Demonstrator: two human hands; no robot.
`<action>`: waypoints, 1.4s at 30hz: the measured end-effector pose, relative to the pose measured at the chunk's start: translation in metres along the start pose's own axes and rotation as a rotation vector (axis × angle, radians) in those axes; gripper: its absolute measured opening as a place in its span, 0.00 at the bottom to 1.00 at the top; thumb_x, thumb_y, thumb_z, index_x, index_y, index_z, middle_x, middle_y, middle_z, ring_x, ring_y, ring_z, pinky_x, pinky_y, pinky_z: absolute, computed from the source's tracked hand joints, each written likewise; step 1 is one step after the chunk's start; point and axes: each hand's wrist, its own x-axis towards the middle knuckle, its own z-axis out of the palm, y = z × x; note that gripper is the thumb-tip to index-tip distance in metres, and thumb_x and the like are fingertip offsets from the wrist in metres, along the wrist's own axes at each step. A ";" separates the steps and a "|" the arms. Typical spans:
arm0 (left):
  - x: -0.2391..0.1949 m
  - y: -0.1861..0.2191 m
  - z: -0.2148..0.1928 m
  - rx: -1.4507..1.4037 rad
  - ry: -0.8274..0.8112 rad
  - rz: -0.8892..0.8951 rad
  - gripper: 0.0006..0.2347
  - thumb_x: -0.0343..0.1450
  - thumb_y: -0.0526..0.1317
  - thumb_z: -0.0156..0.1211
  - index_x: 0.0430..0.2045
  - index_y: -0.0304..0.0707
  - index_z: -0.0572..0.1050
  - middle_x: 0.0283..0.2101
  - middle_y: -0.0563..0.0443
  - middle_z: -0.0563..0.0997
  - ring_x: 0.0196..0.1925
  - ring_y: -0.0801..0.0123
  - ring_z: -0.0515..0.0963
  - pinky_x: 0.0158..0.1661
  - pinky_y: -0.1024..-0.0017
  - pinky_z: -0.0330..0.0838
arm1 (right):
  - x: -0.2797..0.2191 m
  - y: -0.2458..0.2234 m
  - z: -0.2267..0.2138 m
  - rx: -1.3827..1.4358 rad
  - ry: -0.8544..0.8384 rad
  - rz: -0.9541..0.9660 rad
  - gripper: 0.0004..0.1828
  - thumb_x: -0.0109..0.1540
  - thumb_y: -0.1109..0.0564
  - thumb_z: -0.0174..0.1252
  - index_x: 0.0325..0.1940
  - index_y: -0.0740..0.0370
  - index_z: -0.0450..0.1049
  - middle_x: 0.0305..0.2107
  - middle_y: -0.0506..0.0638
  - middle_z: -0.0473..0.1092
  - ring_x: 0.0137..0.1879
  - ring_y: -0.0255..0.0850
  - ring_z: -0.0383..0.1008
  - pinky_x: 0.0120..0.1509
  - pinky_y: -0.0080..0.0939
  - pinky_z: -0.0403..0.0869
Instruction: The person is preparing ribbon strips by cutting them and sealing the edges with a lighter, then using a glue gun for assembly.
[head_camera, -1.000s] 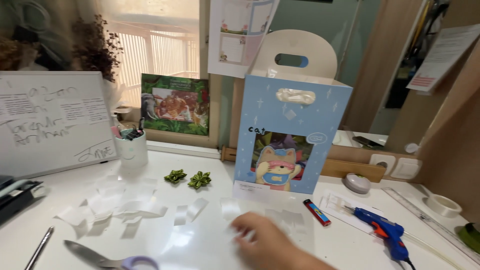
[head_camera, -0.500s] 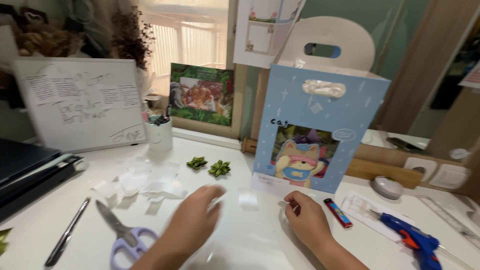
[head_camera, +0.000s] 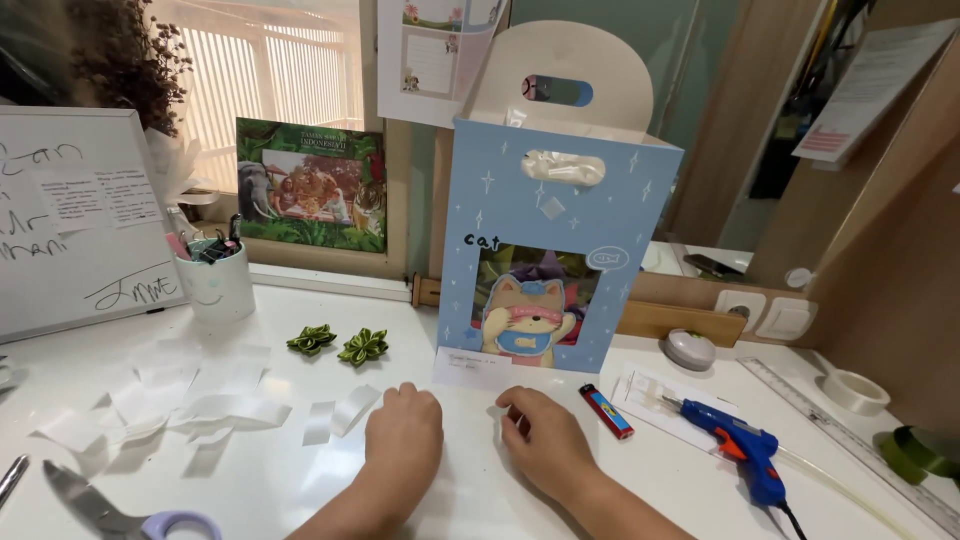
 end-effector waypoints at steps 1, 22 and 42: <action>-0.001 0.000 0.001 -0.002 0.004 0.000 0.10 0.69 0.30 0.54 0.39 0.48 0.76 0.45 0.50 0.73 0.50 0.57 0.72 0.41 0.65 0.76 | -0.001 -0.002 -0.001 -0.002 0.003 -0.002 0.11 0.63 0.53 0.54 0.48 0.43 0.77 0.35 0.38 0.77 0.38 0.33 0.75 0.49 0.36 0.73; -0.013 -0.029 -0.055 -0.698 0.011 -0.177 0.16 0.68 0.40 0.47 0.49 0.49 0.77 0.43 0.50 0.83 0.44 0.62 0.80 0.36 0.62 0.71 | 0.006 0.001 -0.001 -0.033 0.007 0.141 0.14 0.64 0.49 0.54 0.52 0.36 0.79 0.33 0.33 0.79 0.38 0.30 0.74 0.50 0.32 0.73; -0.054 0.014 -0.075 -1.832 -0.199 -0.279 0.05 0.66 0.31 0.69 0.28 0.25 0.80 0.28 0.33 0.87 0.30 0.55 0.87 0.33 0.65 0.80 | 0.005 -0.006 0.010 1.031 0.029 0.232 0.14 0.56 0.70 0.69 0.45 0.79 0.82 0.34 0.66 0.81 0.39 0.52 0.79 0.42 0.55 0.83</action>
